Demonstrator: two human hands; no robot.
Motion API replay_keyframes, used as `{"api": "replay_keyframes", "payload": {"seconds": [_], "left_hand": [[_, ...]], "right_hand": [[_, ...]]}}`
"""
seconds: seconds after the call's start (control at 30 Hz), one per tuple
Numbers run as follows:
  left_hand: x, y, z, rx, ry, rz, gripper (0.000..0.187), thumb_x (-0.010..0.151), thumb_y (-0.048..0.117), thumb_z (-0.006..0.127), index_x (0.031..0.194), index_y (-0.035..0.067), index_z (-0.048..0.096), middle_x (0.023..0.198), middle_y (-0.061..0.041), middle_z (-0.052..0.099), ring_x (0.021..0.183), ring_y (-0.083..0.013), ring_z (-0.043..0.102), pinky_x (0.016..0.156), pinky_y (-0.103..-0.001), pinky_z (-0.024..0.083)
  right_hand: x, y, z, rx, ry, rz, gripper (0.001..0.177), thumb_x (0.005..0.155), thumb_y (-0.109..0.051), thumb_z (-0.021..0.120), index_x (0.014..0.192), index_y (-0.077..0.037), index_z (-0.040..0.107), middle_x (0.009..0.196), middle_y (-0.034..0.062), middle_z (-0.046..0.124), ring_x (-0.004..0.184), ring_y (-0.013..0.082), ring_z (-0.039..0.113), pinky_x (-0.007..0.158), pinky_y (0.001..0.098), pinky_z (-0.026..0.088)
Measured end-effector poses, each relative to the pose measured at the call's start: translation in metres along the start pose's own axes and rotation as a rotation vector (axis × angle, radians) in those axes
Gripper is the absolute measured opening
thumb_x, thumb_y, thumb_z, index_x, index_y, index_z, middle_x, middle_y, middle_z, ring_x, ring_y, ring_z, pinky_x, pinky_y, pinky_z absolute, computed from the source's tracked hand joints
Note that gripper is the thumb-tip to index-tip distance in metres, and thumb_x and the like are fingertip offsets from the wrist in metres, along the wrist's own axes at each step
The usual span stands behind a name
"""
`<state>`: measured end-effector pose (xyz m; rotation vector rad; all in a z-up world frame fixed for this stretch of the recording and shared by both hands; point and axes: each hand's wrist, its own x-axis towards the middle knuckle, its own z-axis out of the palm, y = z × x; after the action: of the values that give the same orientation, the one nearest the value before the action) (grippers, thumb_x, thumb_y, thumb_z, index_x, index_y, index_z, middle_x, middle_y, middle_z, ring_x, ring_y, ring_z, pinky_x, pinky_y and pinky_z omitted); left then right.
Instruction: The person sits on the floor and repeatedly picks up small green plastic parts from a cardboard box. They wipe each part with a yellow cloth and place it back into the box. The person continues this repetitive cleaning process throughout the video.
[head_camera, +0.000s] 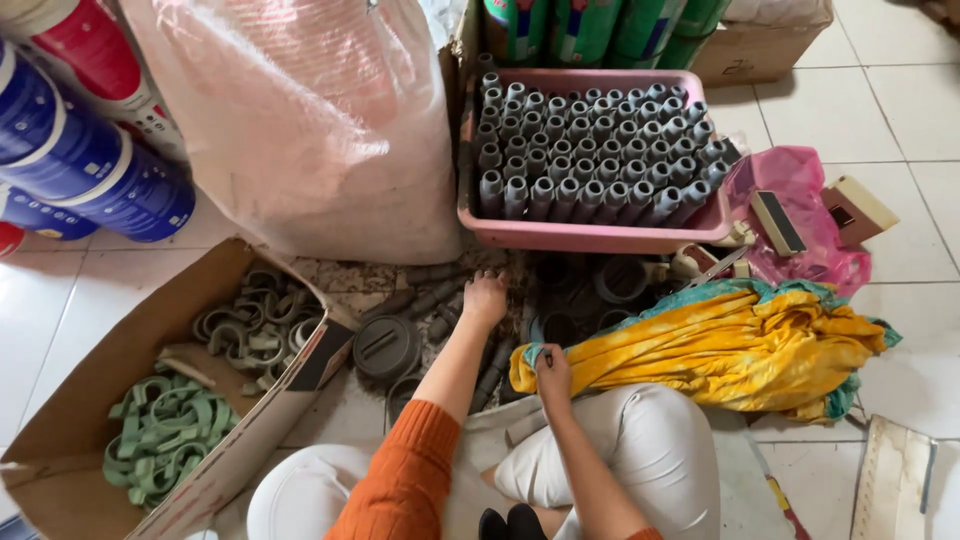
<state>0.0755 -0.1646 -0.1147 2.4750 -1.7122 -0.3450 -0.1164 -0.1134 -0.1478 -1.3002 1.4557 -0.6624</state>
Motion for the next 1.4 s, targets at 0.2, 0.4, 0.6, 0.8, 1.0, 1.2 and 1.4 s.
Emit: {"api": "replay_keyframes", "payload": {"seconds": [0.2,0.4,0.6,0.8,1.0,1.2,1.4], "left_hand": [[0.041,0.027,-0.035,0.011,-0.029,-0.055,0.046,0.086,0.024,0.058,0.131,0.020,0.047,0.125,-0.014,0.051,0.119,-0.0323,0.047,0.091,-0.048,0.044],[0.085,0.035,-0.009,0.099,0.023,0.015,0.045,0.084,0.024,0.058,0.128,0.020,0.050,0.125,-0.014,0.053,0.117,-0.0342,0.047,0.091,-0.049,0.043],[0.095,0.024,0.016,0.222,0.048,0.057,0.044,0.081,0.024,0.059,0.125,0.019,0.053,0.123,-0.013,0.054,0.115,-0.0364,0.048,0.091,-0.050,0.041],[0.081,0.011,0.033,0.337,0.092,0.067,0.043,0.079,0.024,0.060,0.122,0.019,0.057,0.122,-0.013,0.056,0.114,-0.0387,0.048,0.091,-0.051,0.040],[0.035,0.004,-0.002,0.096,0.004,-0.079,0.026,0.080,0.020,0.061,0.104,0.030,0.068,0.128,-0.010,0.047,0.116,-0.0325,0.049,0.087,-0.044,0.046],[-0.039,-0.024,-0.025,-0.706,-0.024,-0.021,0.032,0.071,0.040,0.073,0.086,0.012,0.070,0.088,-0.013,0.069,0.093,-0.0381,0.062,0.083,-0.047,0.051],[-0.128,-0.005,-0.020,-1.267,-0.082,-0.169,0.015,0.079,0.015,0.070,0.092,0.010,0.066,0.102,-0.012,0.063,0.097,-0.0274,0.063,0.087,-0.038,0.051]], "right_hand": [[-0.018,-0.042,-0.003,-0.106,-0.022,0.035,0.020,0.084,-0.014,0.052,0.102,-0.010,0.061,0.096,0.0191,0.063,0.101,0.0336,0.060,0.089,0.0445,0.048],[-0.008,-0.039,-0.003,-0.206,-0.064,0.085,0.014,0.083,-0.019,0.051,0.092,-0.016,0.061,0.083,0.0028,0.069,0.078,0.0195,0.065,0.066,0.0299,0.047],[-0.007,-0.044,-0.004,-0.222,-0.117,0.089,0.018,0.084,-0.017,0.046,0.098,-0.012,0.058,0.090,0.0067,0.066,0.084,0.0198,0.063,0.071,0.0305,0.047],[-0.019,-0.065,-0.008,-0.127,-0.166,0.145,0.015,0.089,-0.014,0.042,0.093,-0.009,0.055,0.079,0.0084,0.055,0.070,0.0171,0.055,0.060,0.0282,0.039],[0.003,-0.009,0.002,0.001,-0.061,0.074,0.017,0.086,-0.015,0.053,0.098,-0.016,0.065,0.073,0.0108,0.064,0.079,0.0224,0.063,0.077,0.0363,0.051],[0.010,-0.015,0.003,0.579,-0.044,0.131,0.018,0.090,-0.011,0.042,0.101,-0.010,0.056,0.089,0.0100,0.058,0.088,0.0199,0.055,0.082,0.0358,0.047],[-0.032,-0.089,-0.015,0.369,-0.148,-0.236,0.020,0.091,-0.005,0.047,0.110,-0.008,0.054,0.094,0.0088,0.057,0.094,0.0145,0.052,0.084,0.0322,0.048]]}}
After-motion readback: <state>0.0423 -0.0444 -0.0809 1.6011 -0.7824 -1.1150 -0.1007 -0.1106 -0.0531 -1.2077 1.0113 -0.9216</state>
